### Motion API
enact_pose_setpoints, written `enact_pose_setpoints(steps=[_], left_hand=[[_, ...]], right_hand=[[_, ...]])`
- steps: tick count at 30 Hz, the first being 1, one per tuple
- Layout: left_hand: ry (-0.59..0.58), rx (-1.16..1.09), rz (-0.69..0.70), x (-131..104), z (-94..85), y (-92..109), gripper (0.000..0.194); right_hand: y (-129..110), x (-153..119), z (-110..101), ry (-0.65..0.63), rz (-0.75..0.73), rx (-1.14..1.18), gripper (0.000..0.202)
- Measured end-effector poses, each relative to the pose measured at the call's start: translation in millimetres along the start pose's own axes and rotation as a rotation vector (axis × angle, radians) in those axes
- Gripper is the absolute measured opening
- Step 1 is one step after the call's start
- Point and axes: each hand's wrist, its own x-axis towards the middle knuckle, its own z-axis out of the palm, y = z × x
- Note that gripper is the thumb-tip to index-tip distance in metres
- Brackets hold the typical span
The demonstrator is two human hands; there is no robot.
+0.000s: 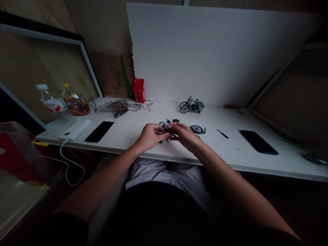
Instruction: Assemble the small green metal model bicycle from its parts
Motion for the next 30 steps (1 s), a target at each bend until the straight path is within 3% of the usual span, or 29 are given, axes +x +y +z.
enact_pose_setpoints(steps=[7, 11, 13, 17, 30], left_hand=[[0.01, 0.016, -0.011, 0, 0.1, -1, 0.03], [0.003, 0.039, -0.02, 0, -0.5, -2, 0.03], [-0.009, 0.062, -0.023, -1, -0.8, -1, 0.031], [-0.004, 0.129, -0.026, -2, -0.7, 2, 0.032], [-0.074, 0.185, -0.068, 0, 0.6, 0, 0.027]], right_hand=[[2, 4, 0, 0.033, -0.025, -0.043, 0.029], [3, 8, -7, 0.074, -0.184, -0.205, 0.039], [1, 8, -13, 0.027, -0.243, -0.275, 0.043], [-6, 6, -23, -0.094, -0.216, -0.33, 0.045], [-10, 12, -41, -0.31, -0.287, -0.461, 0.037]])
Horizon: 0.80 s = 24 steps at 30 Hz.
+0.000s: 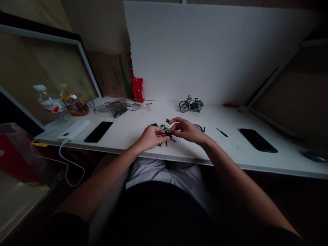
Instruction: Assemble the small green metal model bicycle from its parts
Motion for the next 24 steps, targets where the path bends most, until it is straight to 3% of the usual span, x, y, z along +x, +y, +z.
enact_pose_setpoints(steps=[9, 19, 24], left_hand=[[-0.052, -0.03, -0.02, 1, -3.2, -2, 0.028], [-0.04, -0.003, -0.051, 2, -6.7, -2, 0.022], [-0.057, -0.033, -0.057, 2, -8.2, -3, 0.019]], right_hand=[[3, 1, -5, -0.089, -0.096, -0.087, 0.031], [-3, -1, 6, 0.044, -0.234, -0.337, 0.02], [-1, -3, 15, 0.076, -0.278, -0.331, 0.021]])
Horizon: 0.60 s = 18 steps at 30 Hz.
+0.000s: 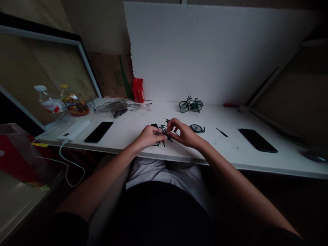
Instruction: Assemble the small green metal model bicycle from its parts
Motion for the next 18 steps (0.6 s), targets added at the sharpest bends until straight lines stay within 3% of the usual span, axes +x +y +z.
enact_pose_setpoints(steps=[6, 10, 18], left_hand=[[-0.014, -0.032, -0.001, 1, -0.5, -2, 0.023], [0.004, -0.043, 0.028, 3, -0.5, -5, 0.028], [0.05, -0.083, 0.1, 7, 1.0, -14, 0.031]], right_hand=[[3, -1, 4, -0.009, 0.014, 0.084, 0.022], [12, 1, 6, -0.014, 0.043, 0.251, 0.033], [16, 4, 10, 0.089, 0.329, 0.662, 0.053]])
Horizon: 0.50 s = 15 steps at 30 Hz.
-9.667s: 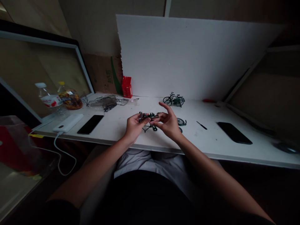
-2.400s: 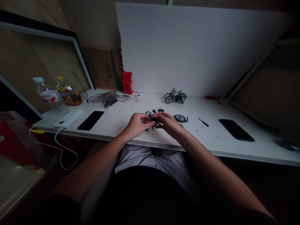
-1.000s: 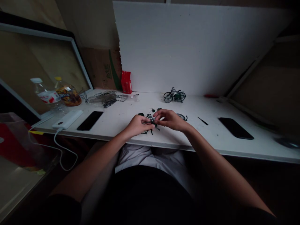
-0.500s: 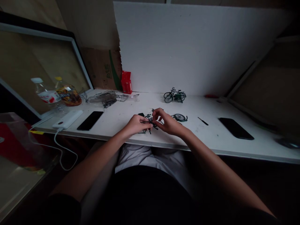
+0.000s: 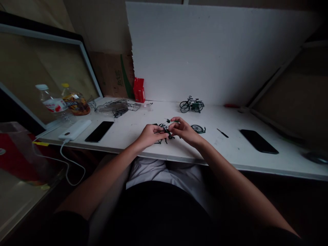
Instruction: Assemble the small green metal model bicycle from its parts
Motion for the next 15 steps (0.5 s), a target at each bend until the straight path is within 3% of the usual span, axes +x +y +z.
enact_pose_setpoints(steps=[10, 15], left_hand=[[0.016, -0.027, -0.016, -2.5, 3.1, 6.4, 0.031], [0.009, -0.034, -0.031, -2.6, 3.7, 6.2, 0.029]], right_hand=[[3.1, 2.7, -4.2, 0.125, 0.278, 0.194, 0.05], [2.1, 2.2, -6.2, 0.155, 0.318, 0.175, 0.048]])
